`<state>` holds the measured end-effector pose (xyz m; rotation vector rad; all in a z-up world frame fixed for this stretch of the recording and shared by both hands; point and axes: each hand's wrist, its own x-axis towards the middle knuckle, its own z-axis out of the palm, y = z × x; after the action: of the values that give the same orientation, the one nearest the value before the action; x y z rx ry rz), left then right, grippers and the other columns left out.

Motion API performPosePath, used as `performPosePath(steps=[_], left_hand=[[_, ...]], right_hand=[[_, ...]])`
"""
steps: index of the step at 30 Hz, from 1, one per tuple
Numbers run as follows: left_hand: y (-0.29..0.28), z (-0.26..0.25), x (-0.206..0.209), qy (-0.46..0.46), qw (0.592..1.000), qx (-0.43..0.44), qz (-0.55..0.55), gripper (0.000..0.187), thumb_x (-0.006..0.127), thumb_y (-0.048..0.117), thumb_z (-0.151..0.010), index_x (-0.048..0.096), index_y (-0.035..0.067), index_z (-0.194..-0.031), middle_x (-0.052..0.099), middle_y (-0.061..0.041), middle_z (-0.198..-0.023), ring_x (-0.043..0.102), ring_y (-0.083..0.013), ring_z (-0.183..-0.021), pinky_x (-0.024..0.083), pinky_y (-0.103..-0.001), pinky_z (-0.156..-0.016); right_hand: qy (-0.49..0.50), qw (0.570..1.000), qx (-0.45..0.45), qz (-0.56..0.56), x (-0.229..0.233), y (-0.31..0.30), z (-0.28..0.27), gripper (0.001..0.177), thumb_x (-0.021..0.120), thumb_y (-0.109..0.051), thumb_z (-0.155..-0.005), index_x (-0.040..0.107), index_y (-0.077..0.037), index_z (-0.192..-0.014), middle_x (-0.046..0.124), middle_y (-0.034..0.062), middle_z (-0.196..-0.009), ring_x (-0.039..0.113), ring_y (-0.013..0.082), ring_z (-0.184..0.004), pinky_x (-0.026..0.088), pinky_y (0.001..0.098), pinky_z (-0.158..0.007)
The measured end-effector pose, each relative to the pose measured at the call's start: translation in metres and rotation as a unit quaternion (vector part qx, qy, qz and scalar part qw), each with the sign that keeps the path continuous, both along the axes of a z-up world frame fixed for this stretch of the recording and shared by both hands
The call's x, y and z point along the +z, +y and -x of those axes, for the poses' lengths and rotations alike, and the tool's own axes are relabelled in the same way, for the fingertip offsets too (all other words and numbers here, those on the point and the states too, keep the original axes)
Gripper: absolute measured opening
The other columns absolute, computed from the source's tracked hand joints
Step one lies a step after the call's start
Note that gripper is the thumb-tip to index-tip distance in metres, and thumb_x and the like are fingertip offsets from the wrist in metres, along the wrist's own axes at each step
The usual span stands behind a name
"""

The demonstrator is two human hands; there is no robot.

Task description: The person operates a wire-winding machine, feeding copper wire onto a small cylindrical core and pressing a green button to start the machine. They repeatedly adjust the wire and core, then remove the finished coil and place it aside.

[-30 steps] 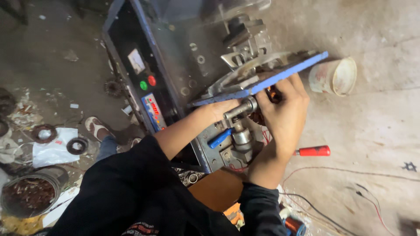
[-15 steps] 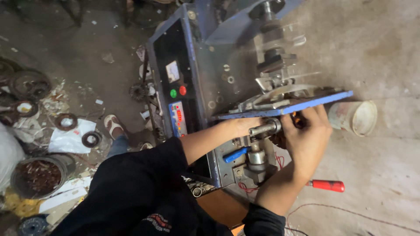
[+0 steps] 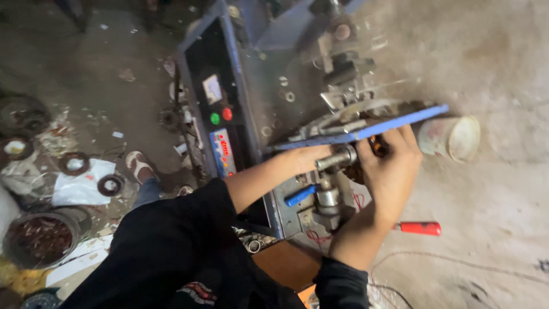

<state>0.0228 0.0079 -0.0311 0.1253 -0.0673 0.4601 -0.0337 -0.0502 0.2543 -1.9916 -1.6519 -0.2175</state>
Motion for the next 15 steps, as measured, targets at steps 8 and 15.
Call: performPosePath(steps=[8,15], left_hand=[[0.006,0.018,0.007,-0.063,0.998,-0.011,0.018,0.027,0.066,0.012,-0.1,0.066,0.004,-0.126,0.071,-0.009,-0.112,0.068,-0.0196,-0.097,0.06,-0.035,-0.084],[0.006,0.027,0.026,-0.04,0.999,-0.005,0.008,0.028,0.07,0.013,-0.098,0.066,0.005,-0.124,0.071,-0.008,-0.112,0.068,-0.0194,-0.099,0.06,-0.037,-0.086]], right_hand=[[0.036,0.999,-0.012,0.002,0.001,0.001,0.002,0.024,0.077,0.002,-0.087,0.073,-0.003,-0.11,0.068,0.0116,-0.105,0.069,0.0244,-0.086,0.054,0.0328,-0.077],[0.023,1.0,-0.002,0.004,0.001,0.0,-0.001,0.024,0.078,0.002,-0.086,0.073,-0.002,-0.11,0.067,0.0127,-0.106,0.07,0.0261,-0.09,0.054,0.0334,-0.08]])
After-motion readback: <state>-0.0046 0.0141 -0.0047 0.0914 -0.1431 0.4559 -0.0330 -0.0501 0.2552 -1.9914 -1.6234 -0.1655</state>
